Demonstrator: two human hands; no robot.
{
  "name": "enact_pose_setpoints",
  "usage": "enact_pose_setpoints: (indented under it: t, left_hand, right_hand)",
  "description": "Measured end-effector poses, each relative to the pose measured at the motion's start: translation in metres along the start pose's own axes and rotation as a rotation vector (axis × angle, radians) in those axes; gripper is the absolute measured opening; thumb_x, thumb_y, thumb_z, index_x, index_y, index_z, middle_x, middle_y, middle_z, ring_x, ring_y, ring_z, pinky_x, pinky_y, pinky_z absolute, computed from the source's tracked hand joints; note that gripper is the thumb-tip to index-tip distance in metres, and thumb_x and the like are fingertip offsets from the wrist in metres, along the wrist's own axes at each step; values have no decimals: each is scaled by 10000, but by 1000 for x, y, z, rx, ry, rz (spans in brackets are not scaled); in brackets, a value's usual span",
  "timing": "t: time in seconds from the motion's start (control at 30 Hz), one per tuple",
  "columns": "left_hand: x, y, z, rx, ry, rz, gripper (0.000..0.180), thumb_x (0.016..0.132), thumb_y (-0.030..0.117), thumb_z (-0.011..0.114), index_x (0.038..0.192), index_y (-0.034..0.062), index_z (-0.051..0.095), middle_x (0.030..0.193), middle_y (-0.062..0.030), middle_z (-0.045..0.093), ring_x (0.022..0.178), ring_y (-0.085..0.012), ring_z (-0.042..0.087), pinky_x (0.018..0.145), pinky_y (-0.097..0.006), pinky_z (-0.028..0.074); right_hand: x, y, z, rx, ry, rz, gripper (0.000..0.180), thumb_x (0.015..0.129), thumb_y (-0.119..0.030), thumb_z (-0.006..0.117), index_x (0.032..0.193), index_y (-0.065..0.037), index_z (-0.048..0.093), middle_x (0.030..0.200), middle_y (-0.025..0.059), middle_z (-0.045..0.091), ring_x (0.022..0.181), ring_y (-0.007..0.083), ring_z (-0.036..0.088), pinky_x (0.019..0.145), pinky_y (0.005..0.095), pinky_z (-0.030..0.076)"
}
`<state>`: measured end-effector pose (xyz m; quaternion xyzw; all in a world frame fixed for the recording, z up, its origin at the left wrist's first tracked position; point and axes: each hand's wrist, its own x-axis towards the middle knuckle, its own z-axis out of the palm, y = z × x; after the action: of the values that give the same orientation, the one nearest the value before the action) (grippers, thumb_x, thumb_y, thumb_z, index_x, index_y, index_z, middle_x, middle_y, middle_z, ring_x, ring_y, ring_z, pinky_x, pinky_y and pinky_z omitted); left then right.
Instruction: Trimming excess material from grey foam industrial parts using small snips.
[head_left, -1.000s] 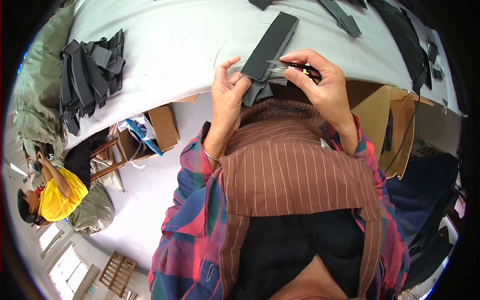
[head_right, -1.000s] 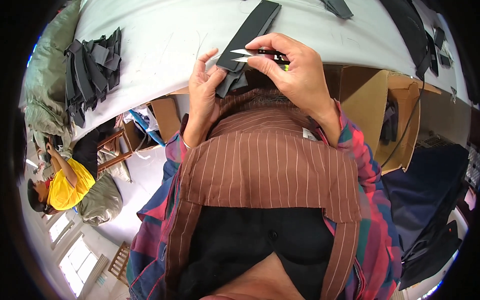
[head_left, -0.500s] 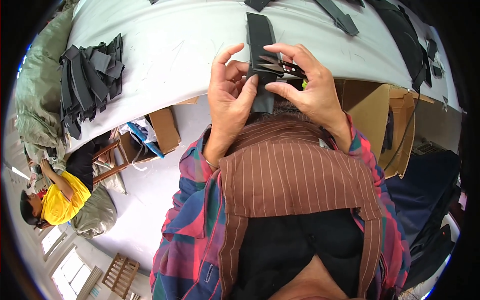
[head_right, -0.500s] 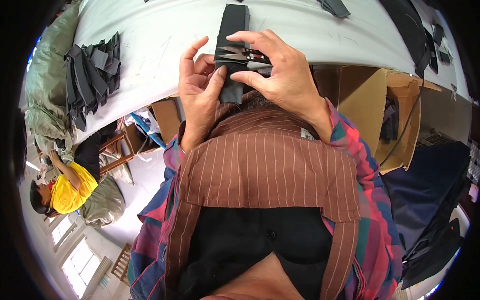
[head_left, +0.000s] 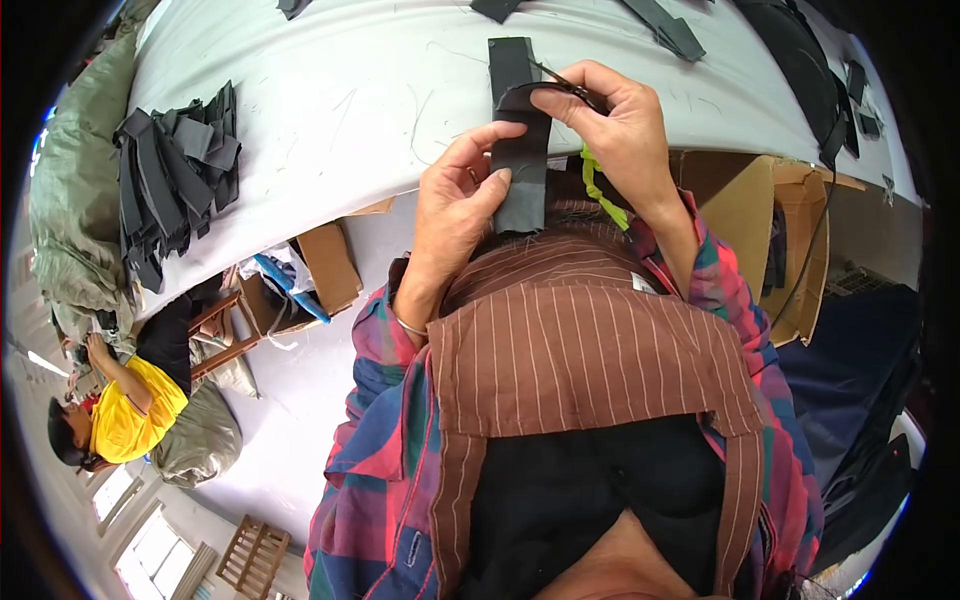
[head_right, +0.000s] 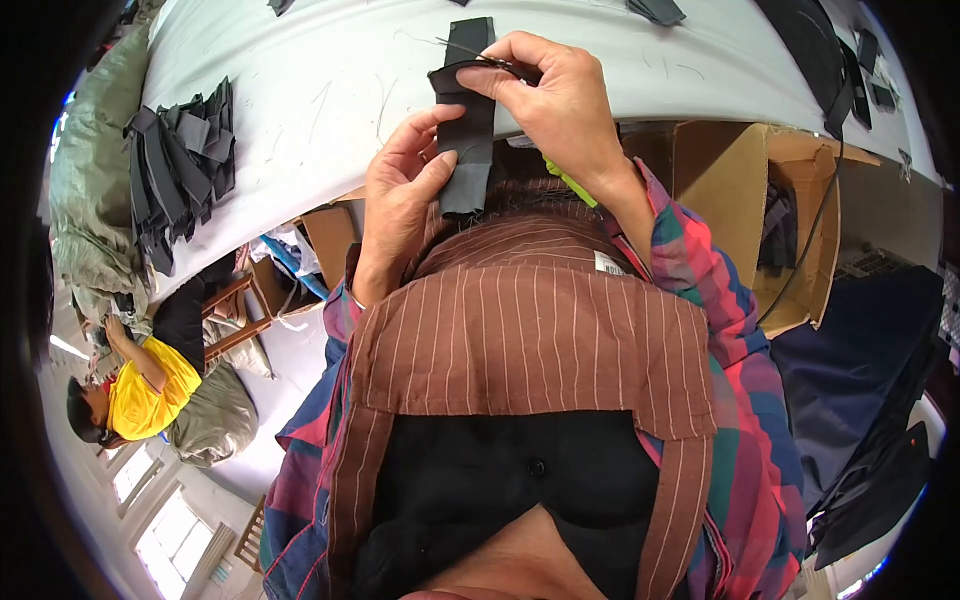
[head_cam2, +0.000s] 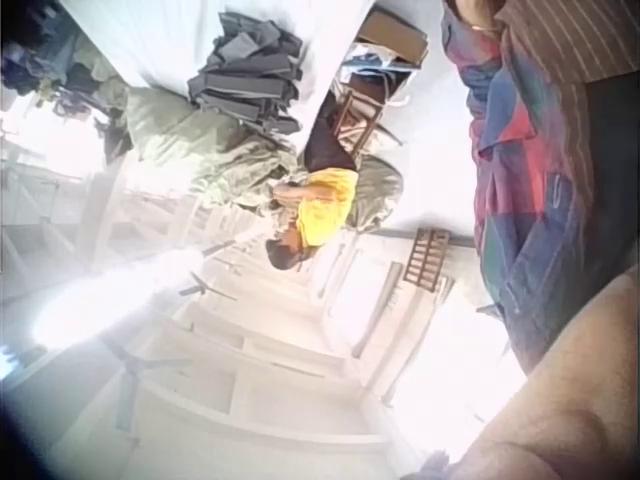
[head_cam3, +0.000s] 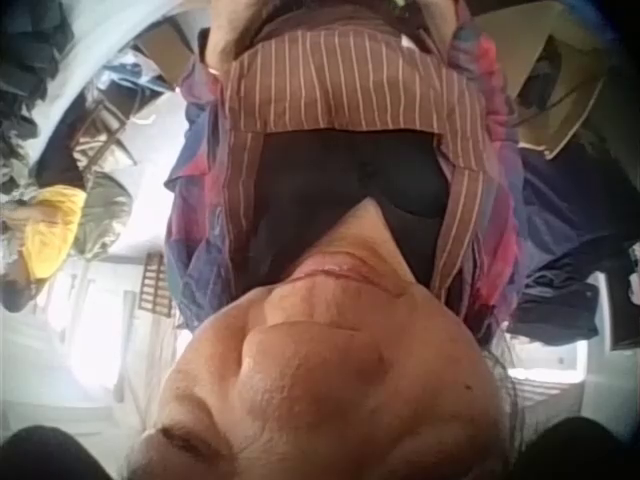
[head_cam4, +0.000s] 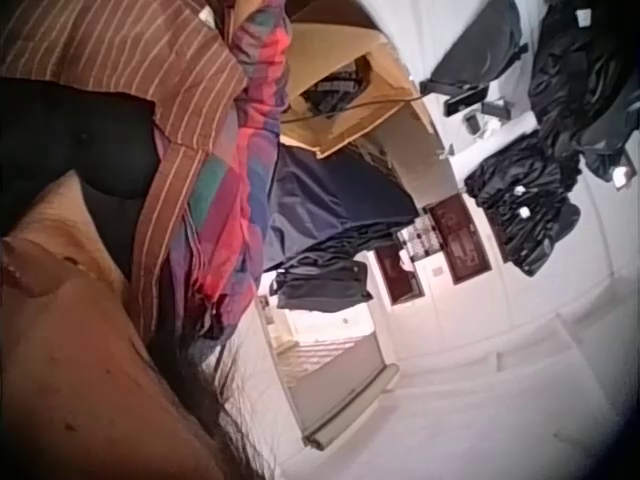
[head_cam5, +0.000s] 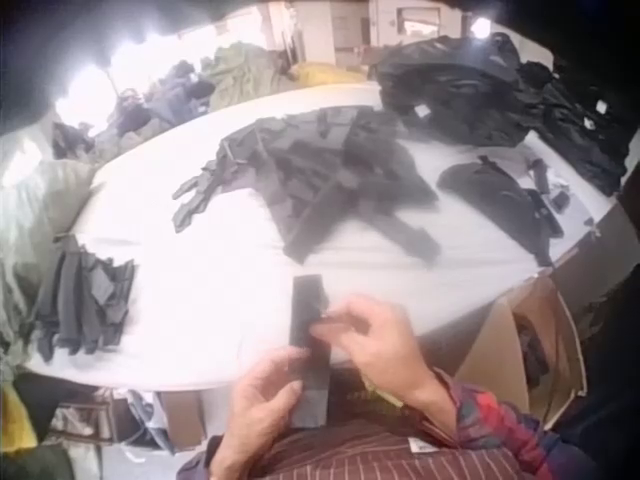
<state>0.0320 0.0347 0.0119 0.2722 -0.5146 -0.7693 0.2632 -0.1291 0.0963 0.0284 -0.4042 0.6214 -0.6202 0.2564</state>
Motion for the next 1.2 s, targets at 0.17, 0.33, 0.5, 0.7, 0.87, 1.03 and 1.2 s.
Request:
enact_pose_setpoints:
  t: [0.17,0.33,0.5,0.7,0.87,1.03,1.2]
  left_hand:
    - [3,-2,-4,172,-39,-36,433,777,-57,489,1199,2,568,722,98,407,638,4,328,557,-161,282]
    - [2,3,0,57,23,-66,455,777,-81,481,1222,0,539,851,39,546,715,-21,462,635,-169,390]
    - [3,2,-4,-46,24,-66,453,783,-95,476,1226,-7,517,1026,-45,616,828,-76,563,746,-204,467]
    - [2,6,-5,-95,40,-82,409,797,-94,501,1195,-7,537,975,-32,624,816,-63,559,742,-207,464]
    - [1,8,4,36,30,-3,374,806,-84,518,1172,-16,554,916,3,621,744,-27,527,624,-183,430]
    - [1,2,4,190,20,13,369,800,-73,543,1164,-21,564,802,46,592,662,-5,468,565,-178,385]
    - [1,-7,-7,138,91,48,363,790,-64,561,1152,-33,573,755,55,569,645,-3,447,556,-182,374]
  right_hand:
    - [-1,-3,2,12,-110,65,88,820,-98,678,827,-10,677,660,-25,597,607,27,460,534,201,365]
    - [-2,-1,1,68,-145,54,105,835,-107,670,825,-3,659,665,-29,586,621,27,467,545,202,371]
    - [-3,-5,-6,34,-141,129,118,846,-111,662,816,1,640,659,-30,572,637,28,474,569,204,377]
    - [-17,5,-7,-60,-168,-38,66,789,-52,671,834,-7,652,675,4,582,632,63,510,553,236,399]
    - [-20,1,5,-554,-82,-347,159,670,-73,672,827,-100,674,754,37,611,617,240,575,545,316,443]
    - [-22,2,10,-632,-53,-407,136,679,-61,639,807,-105,644,737,30,624,606,264,577,533,343,435]
    - [-26,-3,-6,-358,-252,-196,115,722,-8,610,832,-41,601,701,92,626,605,269,583,546,319,434]
